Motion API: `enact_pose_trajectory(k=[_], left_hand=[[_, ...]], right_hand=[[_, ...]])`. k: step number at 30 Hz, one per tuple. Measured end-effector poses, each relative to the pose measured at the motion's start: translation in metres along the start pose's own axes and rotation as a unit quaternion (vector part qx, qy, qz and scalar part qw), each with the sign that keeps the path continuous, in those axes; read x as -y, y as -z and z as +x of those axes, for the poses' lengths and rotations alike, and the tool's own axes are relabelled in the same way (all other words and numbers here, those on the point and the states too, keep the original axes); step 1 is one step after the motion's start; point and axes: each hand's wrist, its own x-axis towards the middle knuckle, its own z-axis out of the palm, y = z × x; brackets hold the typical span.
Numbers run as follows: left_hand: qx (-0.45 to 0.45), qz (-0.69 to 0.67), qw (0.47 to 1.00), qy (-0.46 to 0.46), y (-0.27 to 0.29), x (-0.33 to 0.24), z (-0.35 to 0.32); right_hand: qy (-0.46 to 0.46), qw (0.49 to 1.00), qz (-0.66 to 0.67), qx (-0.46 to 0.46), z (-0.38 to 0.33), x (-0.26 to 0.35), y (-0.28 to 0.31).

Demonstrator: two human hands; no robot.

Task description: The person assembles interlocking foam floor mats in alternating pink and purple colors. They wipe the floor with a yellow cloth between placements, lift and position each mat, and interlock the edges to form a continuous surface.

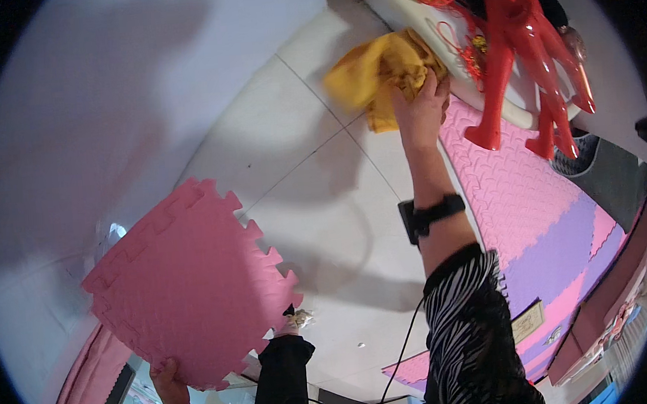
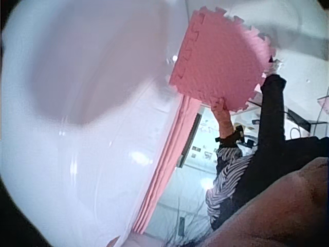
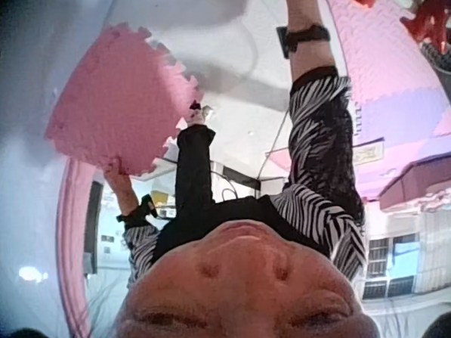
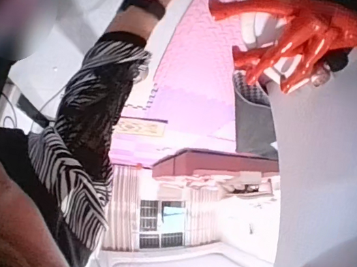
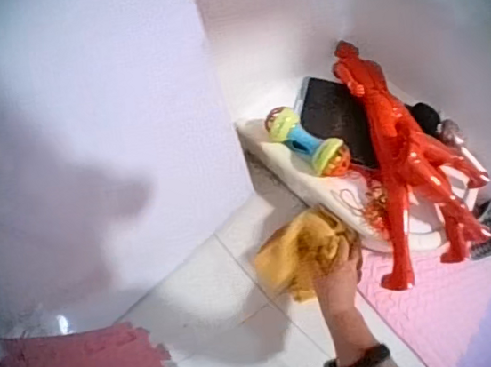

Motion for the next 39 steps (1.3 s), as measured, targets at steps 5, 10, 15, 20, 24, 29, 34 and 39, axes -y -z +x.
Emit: enact_pose_trajectory(k=[5,10,15,20,24,29,34,39], left_hand=[[-0.004,0.017,1.0,-0.003,0.0,0.004,0.005],[0.002,0.019,1.0,-0.002,0.002,0.005,0.003],[-0.013,0.065,0.997,-0.033,0.028,-0.006,-0.01],[-0.041,0.054,0.998,-0.013,0.053,-0.01,-0.017],[0.003,0.039,0.999,-0.017,0.05,0.002,-0.007],[0.061,0.026,0.997,-0.03,0.039,0.004,0.017],[0.059,0.111,0.989,-0.08,0.044,-0.029,0.026],[0.085,0.139,0.984,-0.067,0.057,-0.053,0.034]], right_hand=[[0.131,0.981,-0.119,0.081,-0.004,0.021,-0.077],[0.376,0.906,-0.066,0.185,-0.113,0.052,-0.073],[0.201,0.789,0.219,0.538,-0.26,0.05,-0.032],[0.073,0.793,0.508,0.328,-0.157,-0.018,0.033],[0.063,0.941,0.157,0.294,-0.056,-0.082,0.043],[0.26,0.953,-0.049,0.147,-0.218,-0.073,0.01],[0.073,0.867,0.133,0.474,-0.342,-0.035,0.063],[0.094,0.93,0.248,0.256,-0.229,-0.08,0.138]])
